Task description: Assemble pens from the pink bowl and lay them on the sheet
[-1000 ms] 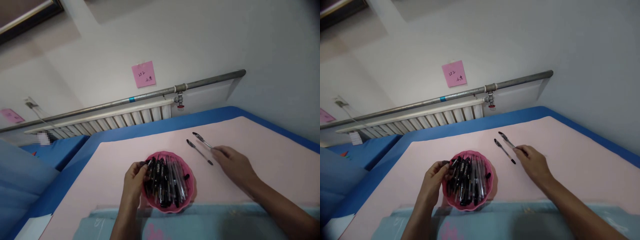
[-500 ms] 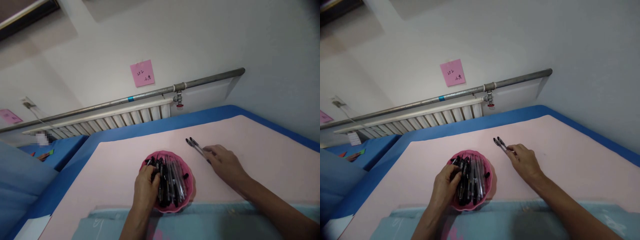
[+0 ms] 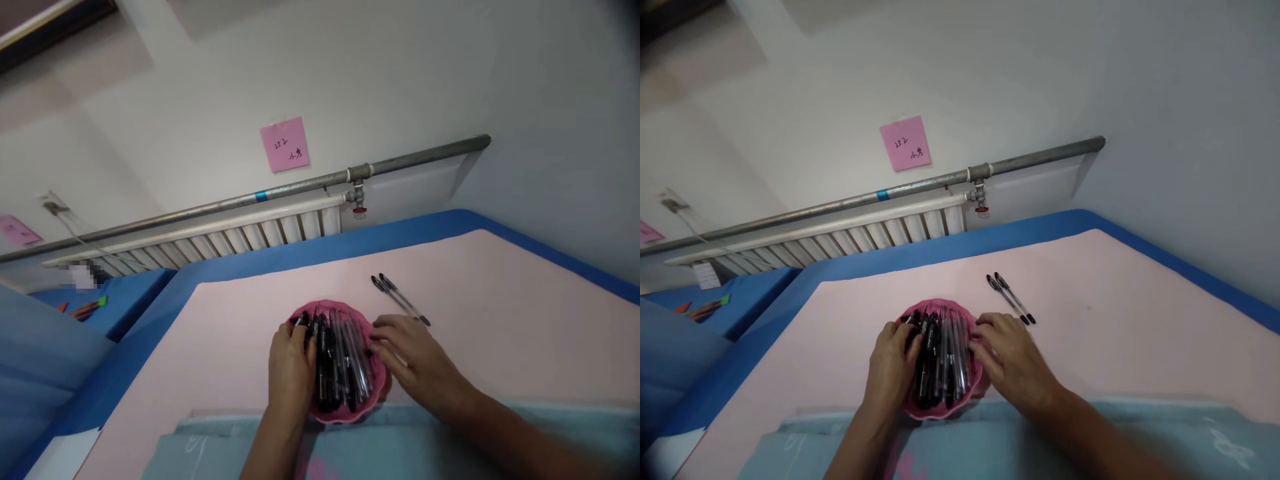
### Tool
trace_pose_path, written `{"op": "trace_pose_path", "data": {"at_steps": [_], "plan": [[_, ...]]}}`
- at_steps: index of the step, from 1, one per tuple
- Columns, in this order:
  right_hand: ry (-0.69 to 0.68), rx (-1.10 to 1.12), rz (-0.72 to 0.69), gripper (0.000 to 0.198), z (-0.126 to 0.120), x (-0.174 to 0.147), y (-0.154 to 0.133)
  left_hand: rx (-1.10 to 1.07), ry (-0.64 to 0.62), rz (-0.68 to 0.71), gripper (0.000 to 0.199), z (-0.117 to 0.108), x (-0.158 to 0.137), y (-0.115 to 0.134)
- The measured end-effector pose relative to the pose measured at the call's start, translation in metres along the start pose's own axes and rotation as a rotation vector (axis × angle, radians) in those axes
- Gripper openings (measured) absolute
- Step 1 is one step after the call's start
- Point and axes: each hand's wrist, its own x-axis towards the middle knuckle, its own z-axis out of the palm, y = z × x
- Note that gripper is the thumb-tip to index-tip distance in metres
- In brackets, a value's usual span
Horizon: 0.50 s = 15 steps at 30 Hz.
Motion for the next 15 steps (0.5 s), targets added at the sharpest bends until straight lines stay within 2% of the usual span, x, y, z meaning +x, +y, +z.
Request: {"op": "trace_pose_path", "data": {"at_steps": [3, 7, 11, 15], "plan": [[-0.07, -0.082, 0.046, 0.009, 0.009, 0.0, -0.01, -0.019, -0.017, -0.009, 0.021, 0.0, 0.001, 0.001], [-0.134, -0.173, 0.116, 0.014, 0.014, 0.004, -0.02, -0.02, -0.031, -0.026, 0.02, 0.0, 0.003, 0.002], [-0.161, -0.18, 0.137, 0.022, 0.016, 0.007, -0.023, -0.05, -0.055, -0.021, 0.02, 0.0, 0.004, 0.003], [-0.158, -0.157, 0.155, 0.013, 0.018, 0.006, -0.025, -0.091, -0.035, -0.027, 0.016, 0.002, 0.004, 0.001]]}}
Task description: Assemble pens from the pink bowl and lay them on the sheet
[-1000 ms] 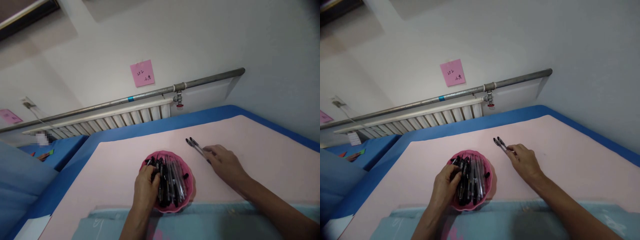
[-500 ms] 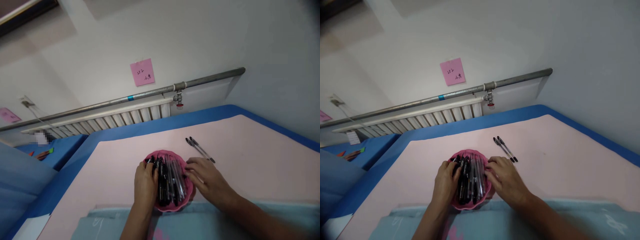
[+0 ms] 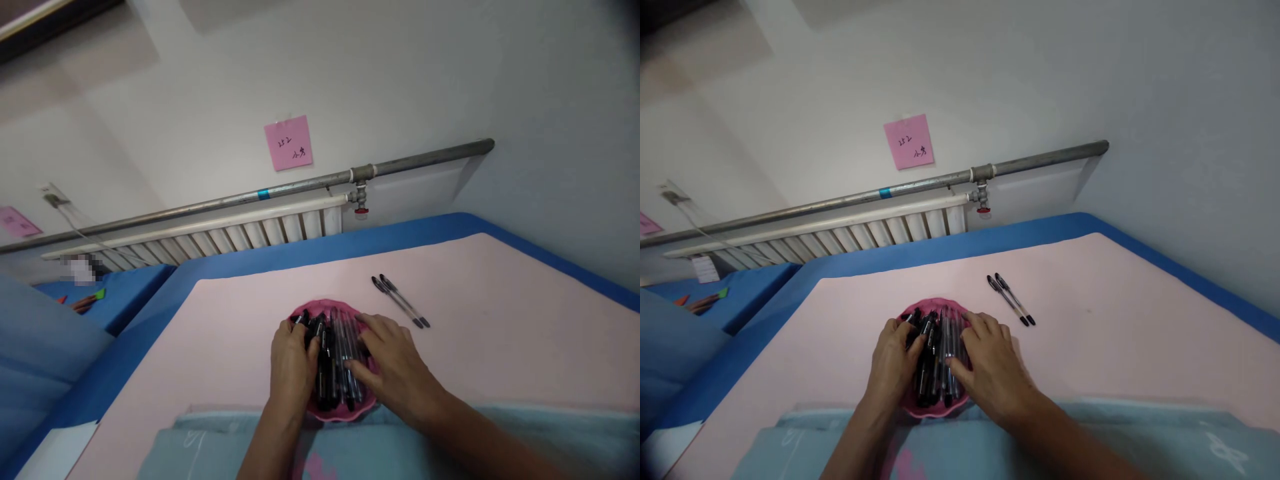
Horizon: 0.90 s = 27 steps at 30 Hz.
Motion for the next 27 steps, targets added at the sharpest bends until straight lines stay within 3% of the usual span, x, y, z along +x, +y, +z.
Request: {"op": "trace_pose_path", "data": {"at_steps": [8, 12, 19, 27], "plan": [[-0.049, -0.015, -0.012, 0.01, -0.001, -0.002, -0.003, -0.274, 0.051, -0.041, 0.012, -0.005, -0.003, -0.002], [-0.053, -0.016, 0.003, 0.019, -0.001, -0.001, -0.005, -0.475, 0.019, -0.095, 0.016, -0.011, -0.01, 0.004], [-0.024, -0.029, 0.002, 0.009, 0.002, -0.002, -0.006, -0.757, -0.043, -0.196, 0.02, -0.011, -0.012, 0.008], [-0.012, -0.004, 0.036, 0.01, 0.005, -0.002, -0.007, -0.928, -0.133, -0.252, 0.021, -0.004, -0.009, 0.004]]}}
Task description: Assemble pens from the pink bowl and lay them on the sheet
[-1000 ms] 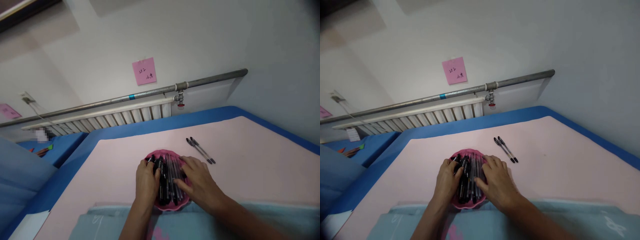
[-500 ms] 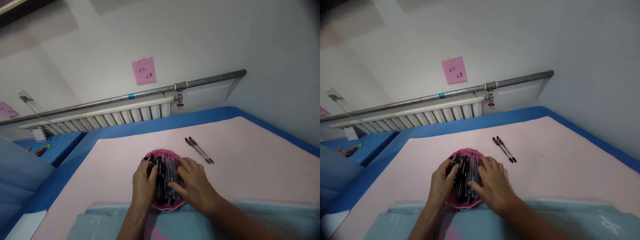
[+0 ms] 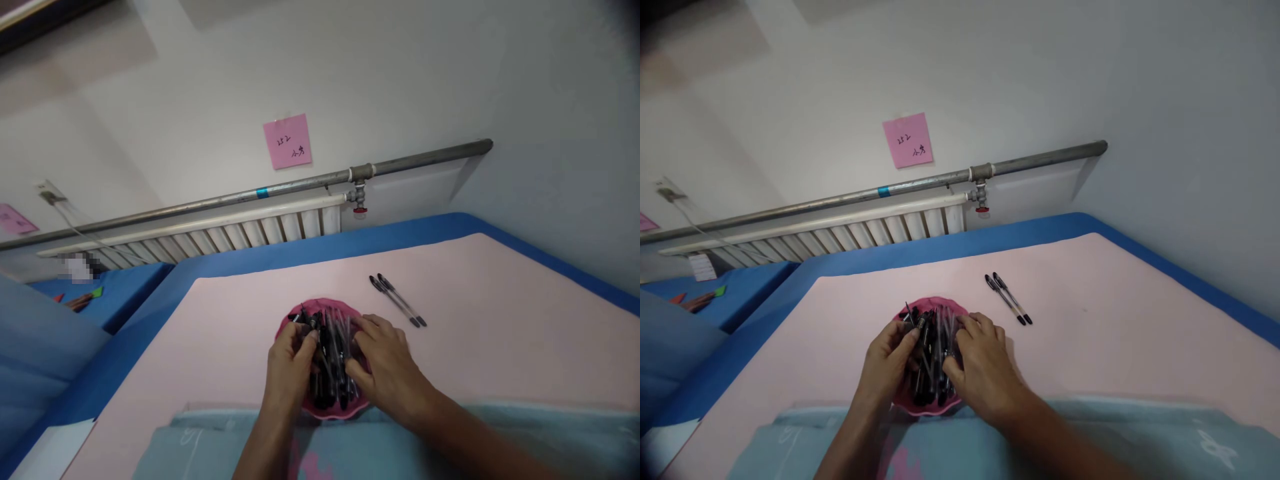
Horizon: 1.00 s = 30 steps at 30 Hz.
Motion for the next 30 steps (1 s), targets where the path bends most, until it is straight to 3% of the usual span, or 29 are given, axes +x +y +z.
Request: {"op": "trace_pose_path", "data": {"at_steps": [6, 15, 21, 27, 30], "plan": [[0.003, 0.052, 0.068, 0.012, 0.006, 0.002, 0.003, -0.101, -0.123, -0.011, 0.02, 0.005, -0.003, 0.002], [-0.011, 0.05, 0.023, 0.01, 0.006, 0.001, 0.002, -0.19, -0.226, -0.099, 0.021, 0.009, -0.005, 0.005], [0.011, 0.153, 0.119, 0.009, 0.004, 0.003, 0.005, -0.272, -0.143, -0.13, 0.023, 0.003, -0.004, 0.007], [0.099, 0.426, 0.199, 0.015, -0.017, 0.007, 0.009, -0.487, -0.054, -0.179, 0.026, -0.009, -0.001, 0.014], [-0.044, 0.535, 0.205, 0.02, -0.027, 0.001, 0.008, -0.592, -0.015, -0.172, 0.027, -0.014, 0.001, 0.017]]}}
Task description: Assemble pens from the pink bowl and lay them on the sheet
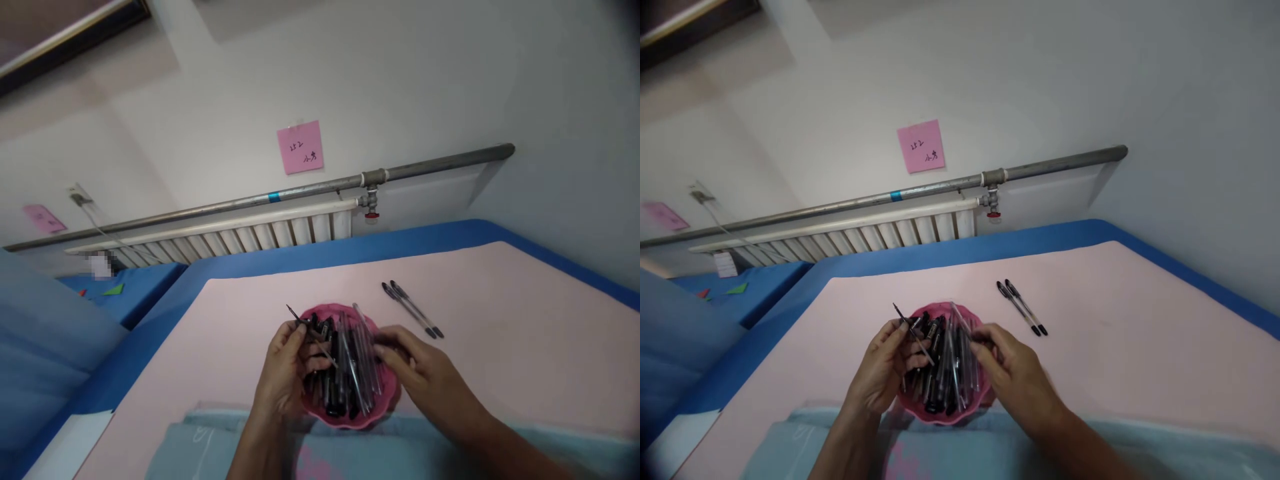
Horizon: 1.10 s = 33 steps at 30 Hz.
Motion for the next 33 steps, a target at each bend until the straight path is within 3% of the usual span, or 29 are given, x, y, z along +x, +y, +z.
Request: {"op": "trace_pose_path", "data": {"at_steps": [3, 6, 10, 33], "plan": [[-0.158, -0.044, -0.112, 0.019, -0.001, -0.01, 0.003, -0.078, 0.042, 0.046, 0.027, -0.003, 0.002, 0.004], [-0.191, -0.115, -0.235, 0.019, 0.002, -0.017, 0.009, -0.123, 0.077, 0.083, 0.027, -0.005, 0.003, 0.007], [-0.213, -0.149, -0.289, 0.019, 0.004, -0.019, 0.009, -0.143, 0.11, 0.112, 0.028, -0.003, 0.002, 0.008], [-0.231, -0.131, -0.245, 0.018, 0.007, -0.023, 0.006, -0.029, 0.09, 0.156, 0.029, 0.002, -0.002, 0.002]]}}
